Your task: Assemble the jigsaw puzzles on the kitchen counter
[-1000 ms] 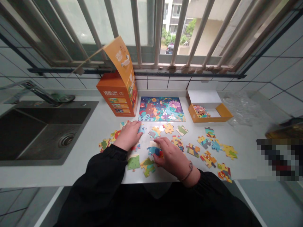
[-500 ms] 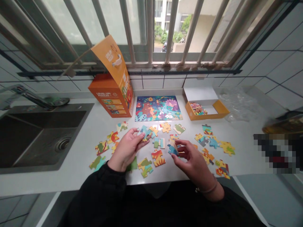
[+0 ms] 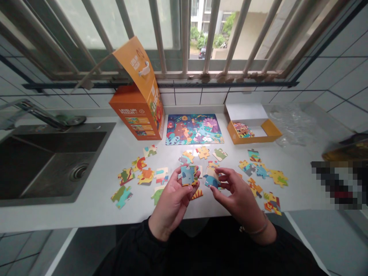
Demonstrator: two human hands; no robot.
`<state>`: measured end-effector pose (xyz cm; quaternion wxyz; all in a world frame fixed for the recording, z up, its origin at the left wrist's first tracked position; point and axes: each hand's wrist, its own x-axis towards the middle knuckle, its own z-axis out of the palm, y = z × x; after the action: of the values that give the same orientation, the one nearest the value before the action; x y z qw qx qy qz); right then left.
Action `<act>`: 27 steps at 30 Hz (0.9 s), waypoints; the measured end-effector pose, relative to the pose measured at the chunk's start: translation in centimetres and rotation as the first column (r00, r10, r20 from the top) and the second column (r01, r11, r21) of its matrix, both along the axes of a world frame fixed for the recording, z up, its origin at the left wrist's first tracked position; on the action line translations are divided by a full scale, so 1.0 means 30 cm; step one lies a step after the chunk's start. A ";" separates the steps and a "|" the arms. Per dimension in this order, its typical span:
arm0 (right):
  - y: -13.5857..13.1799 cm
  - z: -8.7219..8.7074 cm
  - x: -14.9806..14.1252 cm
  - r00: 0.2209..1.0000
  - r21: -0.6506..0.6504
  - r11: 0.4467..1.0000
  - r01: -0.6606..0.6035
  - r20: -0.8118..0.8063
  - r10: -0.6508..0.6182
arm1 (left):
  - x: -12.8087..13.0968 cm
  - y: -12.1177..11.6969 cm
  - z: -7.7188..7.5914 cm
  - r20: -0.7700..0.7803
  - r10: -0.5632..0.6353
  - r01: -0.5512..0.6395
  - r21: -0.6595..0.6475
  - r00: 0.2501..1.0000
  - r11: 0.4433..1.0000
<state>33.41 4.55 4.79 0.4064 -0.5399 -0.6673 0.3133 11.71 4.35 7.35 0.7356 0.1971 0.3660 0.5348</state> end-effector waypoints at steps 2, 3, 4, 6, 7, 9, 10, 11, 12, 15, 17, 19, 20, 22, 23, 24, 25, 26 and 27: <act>-0.001 0.005 0.001 1.000 -0.005 1.000 -0.005 0.006 0.005 | 0.000 -0.005 -0.002 0.003 -0.006 0.006 0.008 1.000 1.000; -0.001 0.006 0.002 1.000 -0.008 1.000 -0.008 0.005 0.008 | 0.001 -0.009 -0.004 0.006 -0.008 0.008 0.011 1.000 1.000; -0.001 0.006 0.003 1.000 -0.010 1.000 -0.009 0.004 0.009 | 0.002 -0.013 -0.005 0.008 -0.011 0.010 0.013 1.000 1.000; -0.001 0.003 0.007 1.000 -0.014 1.000 -0.007 0.004 0.007 | 0.002 -0.021 -0.012 0.007 -0.016 0.016 0.016 1.000 1.000; -0.001 0.000 0.010 1.000 -0.016 1.000 -0.004 0.007 0.004 | 0.000 -0.021 -0.017 0.002 -0.017 0.017 0.018 1.000 1.000; 0.000 -0.006 0.017 1.000 -0.023 1.000 0.000 0.009 0.000 | -0.013 -0.008 -0.032 -0.042 -0.008 0.009 0.014 0.999 1.000; 0.000 -0.010 0.021 1.000 -0.026 1.000 0.002 0.006 -0.002 | -0.026 0.008 -0.042 -0.090 0.019 -0.018 0.011 0.996 1.000; -0.001 -0.014 0.026 1.000 -0.031 1.000 0.003 0.000 -0.003 | -0.044 0.031 -0.053 -0.166 0.062 -0.061 0.012 0.984 0.998; -0.001 -0.017 0.029 1.000 -0.037 0.999 0.003 -0.005 -0.004 | -0.066 0.061 -0.065 -0.256 0.124 -0.122 0.023 0.959 0.992; -0.002 -0.024 0.038 1.000 -0.044 0.999 0.005 -0.005 -0.005 | -0.152 0.167 -0.099 -0.528 0.273 -0.268 0.089 0.804 0.959; -0.004 -0.028 0.040 1.000 -0.038 0.999 0.006 0.003 -0.006 | -0.209 0.232 -0.116 -0.606 0.270 -0.285 0.075 0.748 0.956; -0.005 -0.032 0.040 1.000 -0.030 1.000 0.004 0.011 -0.004 | -0.252 0.278 -0.129 -0.679 0.228 -0.267 0.049 0.698 0.963; -0.005 -0.034 0.040 1.000 -0.027 1.000 0.003 0.015 -0.003 | -0.267 0.294 -0.134 -0.715 0.207 -0.255 0.041 0.668 0.966; -0.005 -0.036 0.038 1.000 -0.019 1.000 0.002 0.027 -0.002 | -0.283 0.314 -0.142 -0.777 0.175 -0.230 0.040 0.605 0.972; -0.005 -0.037 0.037 0.999 -0.015 1.000 0.002 0.034 -0.001 | -0.286 0.319 -0.145 -0.803 0.166 -0.218 0.046 0.572 0.975; -0.004 -0.037 0.036 0.999 -0.010 1.000 0.001 0.041 -0.001 | -0.287 0.321 -0.147 -0.827 0.158 -0.203 0.055 0.539 0.978; -0.003 -0.036 0.035 0.999 -0.005 1.000 0.000 0.048 0.000 | -0.288 0.320 -0.147 -0.850 0.152 -0.185 0.065 0.505 0.981; -0.001 -0.035 0.035 0.999 0.000 1.000 -0.002 0.054 0.002 | -0.289 0.316 -0.145 -0.871 0.146 -0.165 0.076 0.469 0.983; 0.000 -0.034 0.036 0.998 0.006 1.000 -0.003 0.061 0.003 | -0.292 0.310 -0.140 -0.892 0.141 -0.143 0.087 0.429 0.986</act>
<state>34.49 4.55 3.77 0.3869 -0.5468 -0.6813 0.2951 2.94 13.64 3.13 0.3841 0.4173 0.7146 0.4095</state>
